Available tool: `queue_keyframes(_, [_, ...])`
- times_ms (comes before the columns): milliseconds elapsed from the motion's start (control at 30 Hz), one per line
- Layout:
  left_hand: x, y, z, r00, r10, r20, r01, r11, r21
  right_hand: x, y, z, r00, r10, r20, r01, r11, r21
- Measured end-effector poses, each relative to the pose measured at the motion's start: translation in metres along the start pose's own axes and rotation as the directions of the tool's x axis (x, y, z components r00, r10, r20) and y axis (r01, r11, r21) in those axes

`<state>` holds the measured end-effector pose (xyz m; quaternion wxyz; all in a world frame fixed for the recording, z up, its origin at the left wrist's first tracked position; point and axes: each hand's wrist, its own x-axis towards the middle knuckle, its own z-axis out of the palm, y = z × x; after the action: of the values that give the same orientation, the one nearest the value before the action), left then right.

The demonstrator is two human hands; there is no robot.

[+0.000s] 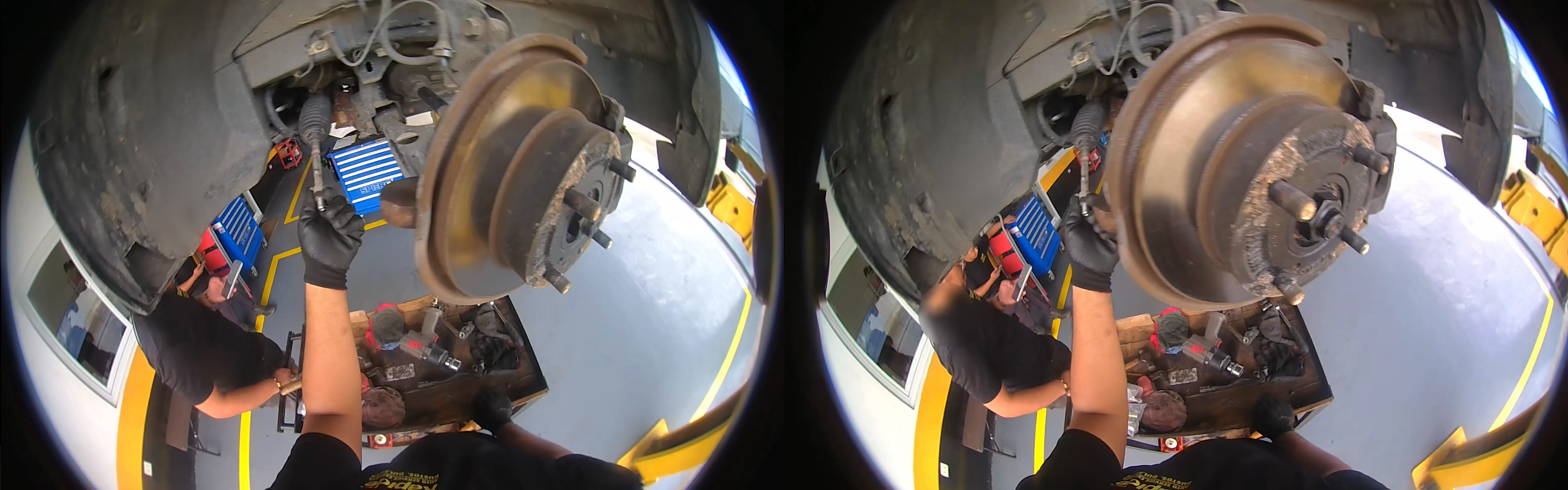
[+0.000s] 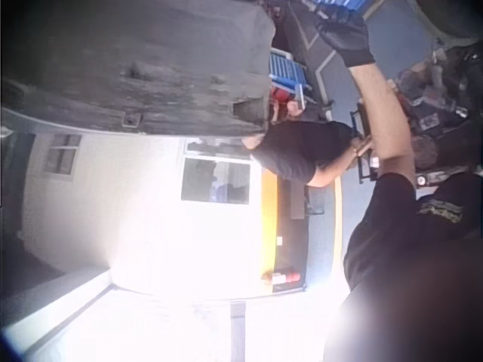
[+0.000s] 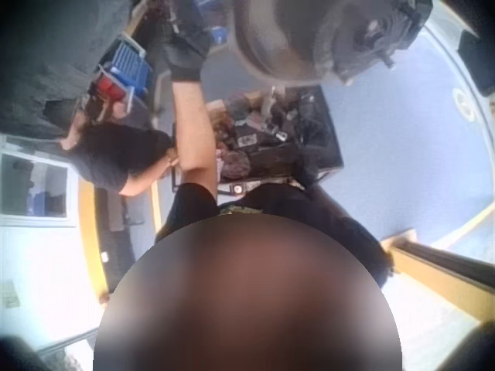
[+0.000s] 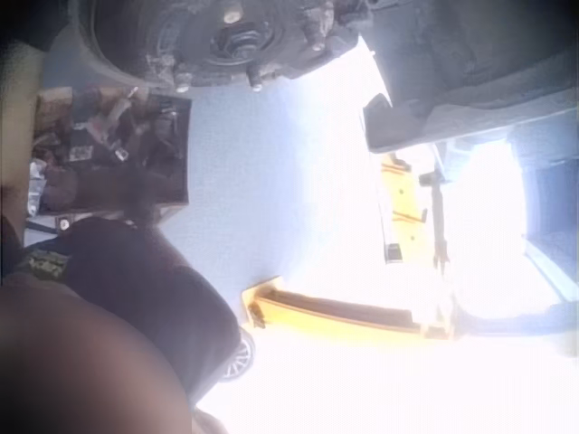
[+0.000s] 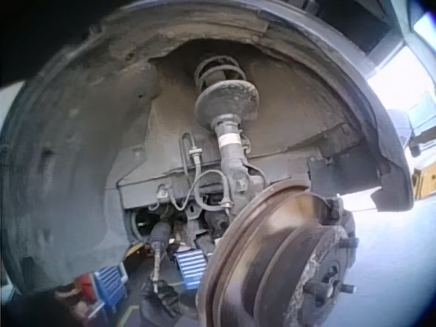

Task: The person removes a worn suspension bushing from a vehicle's control arm using a hammer and pry bar, then installs a new bushing with a press tool. The person uses a hammer to tap the old bushing out, positions the new bushing, and applies pressure with a red press tool to seat it into the control arm.

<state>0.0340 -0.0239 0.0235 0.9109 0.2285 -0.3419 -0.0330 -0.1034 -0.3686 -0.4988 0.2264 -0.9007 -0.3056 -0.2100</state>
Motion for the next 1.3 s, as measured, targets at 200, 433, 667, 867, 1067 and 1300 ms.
queue_keyframes(200, [-0.048,0.009,-0.01,0.843,0.42,-0.335,-0.009,0.635,0.772,0.021,0.004,-0.003,0.951,0.189,0.245,-0.198,0.98,0.01])
queue_keyframes(433, [-0.266,-0.032,-0.113,0.604,0.589,-0.538,0.151,0.578,0.802,0.21,-0.054,-0.066,0.999,0.026,-0.041,0.0,0.839,0.544])
queue_keyframes(667, [-0.484,-0.102,-0.162,0.579,0.678,-0.452,0.674,-0.086,0.734,0.446,-0.158,-0.189,0.923,-0.208,-0.324,0.379,0.638,0.67])
queue_keyframes(867, [-0.55,-0.11,-0.178,0.689,0.567,-0.451,0.673,-0.27,0.688,0.592,-0.182,-0.267,0.995,0.097,-0.03,0.041,-0.116,0.992])
queue_keyframes(1067, [-0.567,-0.13,-0.203,0.754,0.547,-0.364,0.622,-0.415,0.664,0.676,-0.197,-0.303,0.952,-0.285,-0.108,0.121,0.028,0.992])
queue_keyframes(1300, [-0.561,-0.136,-0.207,0.791,0.573,-0.214,0.548,-0.509,0.664,0.711,-0.23,-0.321,0.929,-0.312,-0.201,0.294,0.288,0.911])
